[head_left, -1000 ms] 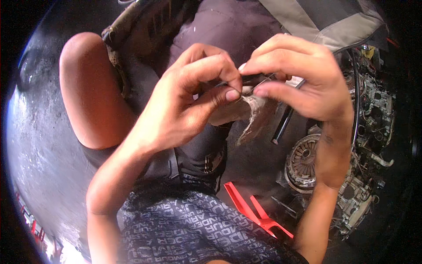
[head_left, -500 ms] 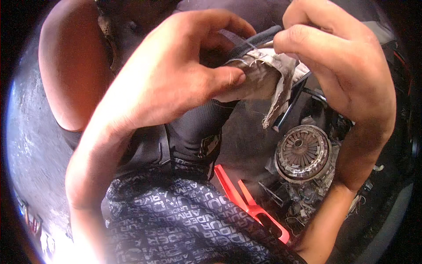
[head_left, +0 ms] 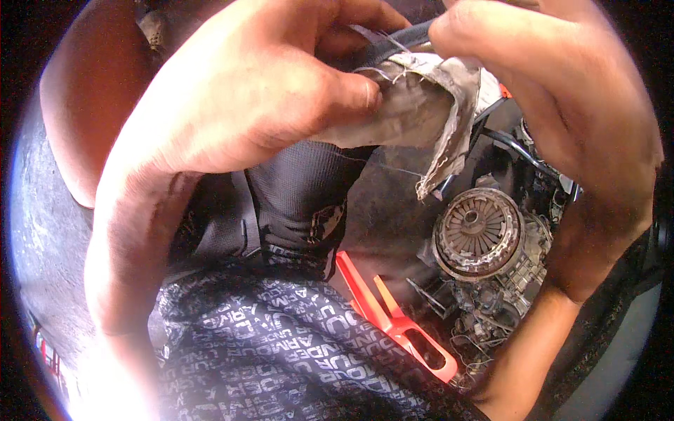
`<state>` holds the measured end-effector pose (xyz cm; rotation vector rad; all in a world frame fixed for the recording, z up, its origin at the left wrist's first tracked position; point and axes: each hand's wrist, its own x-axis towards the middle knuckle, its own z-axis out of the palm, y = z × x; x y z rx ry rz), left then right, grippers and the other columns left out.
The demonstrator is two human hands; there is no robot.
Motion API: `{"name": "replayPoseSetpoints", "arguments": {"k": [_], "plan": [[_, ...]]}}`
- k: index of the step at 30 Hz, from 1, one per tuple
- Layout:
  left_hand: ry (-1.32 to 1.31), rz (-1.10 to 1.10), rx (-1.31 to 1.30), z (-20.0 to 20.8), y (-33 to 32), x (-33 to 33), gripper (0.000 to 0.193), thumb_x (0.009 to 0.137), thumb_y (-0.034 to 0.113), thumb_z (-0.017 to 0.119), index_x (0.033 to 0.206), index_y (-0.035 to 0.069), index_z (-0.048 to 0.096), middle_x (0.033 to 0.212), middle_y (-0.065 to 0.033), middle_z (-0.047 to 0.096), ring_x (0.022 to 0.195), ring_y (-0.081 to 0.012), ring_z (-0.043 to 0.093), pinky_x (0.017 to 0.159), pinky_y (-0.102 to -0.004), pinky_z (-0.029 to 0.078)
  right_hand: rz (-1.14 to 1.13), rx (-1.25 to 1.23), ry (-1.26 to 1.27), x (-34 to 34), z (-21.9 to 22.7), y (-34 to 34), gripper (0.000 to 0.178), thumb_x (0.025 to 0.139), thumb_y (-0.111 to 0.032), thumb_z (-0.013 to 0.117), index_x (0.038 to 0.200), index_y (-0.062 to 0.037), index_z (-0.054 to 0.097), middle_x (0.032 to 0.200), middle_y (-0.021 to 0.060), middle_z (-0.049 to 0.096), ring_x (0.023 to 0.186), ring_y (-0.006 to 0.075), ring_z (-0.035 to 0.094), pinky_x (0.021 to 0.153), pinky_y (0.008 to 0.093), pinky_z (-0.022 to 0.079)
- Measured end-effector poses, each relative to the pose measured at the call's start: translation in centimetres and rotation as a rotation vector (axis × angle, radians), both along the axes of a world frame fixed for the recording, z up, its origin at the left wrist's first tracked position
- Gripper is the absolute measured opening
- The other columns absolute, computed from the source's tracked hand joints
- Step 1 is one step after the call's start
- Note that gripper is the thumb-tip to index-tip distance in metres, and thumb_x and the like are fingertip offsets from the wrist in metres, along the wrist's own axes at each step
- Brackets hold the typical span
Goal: Repairing a tear in a folding chair's fabric by sewing on a patch using a needle and thread.
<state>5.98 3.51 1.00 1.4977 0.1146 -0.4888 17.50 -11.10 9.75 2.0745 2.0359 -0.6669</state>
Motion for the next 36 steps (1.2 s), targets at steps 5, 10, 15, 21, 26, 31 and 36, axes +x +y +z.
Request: {"name": "replayPoseSetpoints", "arguments": {"k": [5, 10, 15, 21, 26, 31, 36], "plan": [[-0.077, -0.129, -0.229, -1.5, 1.7, 0.8, 0.049, 0.087, 0.001, 0.062, 0.133, -0.012, 0.050, 0.110, -0.0200, 0.070, 0.099, -0.0185, 0.064, 0.090, -0.0315, 0.051, 0.003, -0.012, 0.002, 0.0, 0.1, -0.1, 0.011, 0.081, 0.003, 0.066, 0.091, -0.0004, 0.069, 0.082, 0.0097, 0.062, 0.076, 0.0235, 0.063, 0.067, 0.0315, 0.049], [0.052, -0.129, -0.319, -1.2, 2.0, 1.6, 0.051, 0.088, 0.000, 0.061, 0.136, -0.012, 0.047, 0.115, -0.0211, 0.068, 0.103, -0.0197, 0.064, 0.093, -0.0317, 0.051, 0.006, -0.012, 0.010, -0.2, -0.1, 0.0, 0.011, 0.081, 0.003, 0.067, 0.091, -0.0006, 0.069, 0.083, 0.0095, 0.063, 0.076, 0.0233, 0.064, 0.067, 0.0314, 0.050], [-0.045, -0.103, -0.376, -2.3, 1.6, 0.8, 0.054, 0.088, -0.001, 0.060, 0.138, -0.013, 0.044, 0.118, -0.0221, 0.066, 0.106, -0.0207, 0.063, 0.096, -0.0320, 0.051, 0.007, -0.012, 0.011, 0.0, -0.3, 0.0, 0.010, 0.081, 0.003, 0.068, 0.090, -0.0008, 0.069, 0.083, 0.0094, 0.064, 0.077, 0.0231, 0.064, 0.066, 0.0314, 0.050], [0.031, -0.013, -0.174, -0.8, 0.3, 0.4, 0.054, 0.087, -0.003, 0.060, 0.138, -0.013, 0.044, 0.116, -0.0209, 0.067, 0.104, -0.0205, 0.064, 0.096, -0.0323, 0.050, 0.004, -0.003, 0.021, 0.0, -0.4, 0.2, 0.010, 0.081, 0.002, 0.069, 0.090, -0.0011, 0.070, 0.084, 0.0092, 0.065, 0.077, 0.0228, 0.065, 0.066, 0.0313, 0.050], [0.212, -0.124, -0.397, -0.9, 2.3, 1.5, 0.053, 0.087, -0.002, 0.061, 0.137, -0.013, 0.045, 0.111, -0.0190, 0.068, 0.099, -0.0181, 0.063, 0.092, -0.0305, 0.051, -0.017, 0.025, 0.091, 0.7, -0.4, 0.7, 0.009, 0.081, 0.002, 0.069, 0.089, -0.0013, 0.070, 0.085, 0.0090, 0.065, 0.078, 0.0225, 0.065, 0.066, 0.0312, 0.051], [0.098, -0.115, -0.457, -2.4, 1.8, 1.1, 0.052, 0.088, 0.000, 0.063, 0.136, -0.012, 0.046, 0.112, -0.0179, 0.067, 0.100, -0.0178, 0.062, 0.092, -0.0310, 0.051, -0.116, 0.054, 0.224, 2.1, -1.3, 0.1, 0.009, 0.081, 0.002, 0.070, 0.089, -0.0016, 0.071, 0.085, 0.0088, 0.066, 0.078, 0.0223, 0.065, 0.066, 0.0312, 0.051], [-0.213, -0.012, -0.311, -3.0, 0.6, -0.7, 0.054, 0.087, 0.000, 0.064, 0.136, -0.011, 0.046, 0.116, -0.0179, 0.066, 0.105, -0.0189, 0.061, 0.096, -0.0322, 0.049, -0.229, 0.107, 0.377, 3.1, -2.4, -0.8, 0.009, 0.081, 0.002, 0.070, 0.088, -0.0018, 0.071, 0.086, 0.0086, 0.067, 0.078, 0.0220, 0.066, 0.065, 0.0311, 0.051]]}}
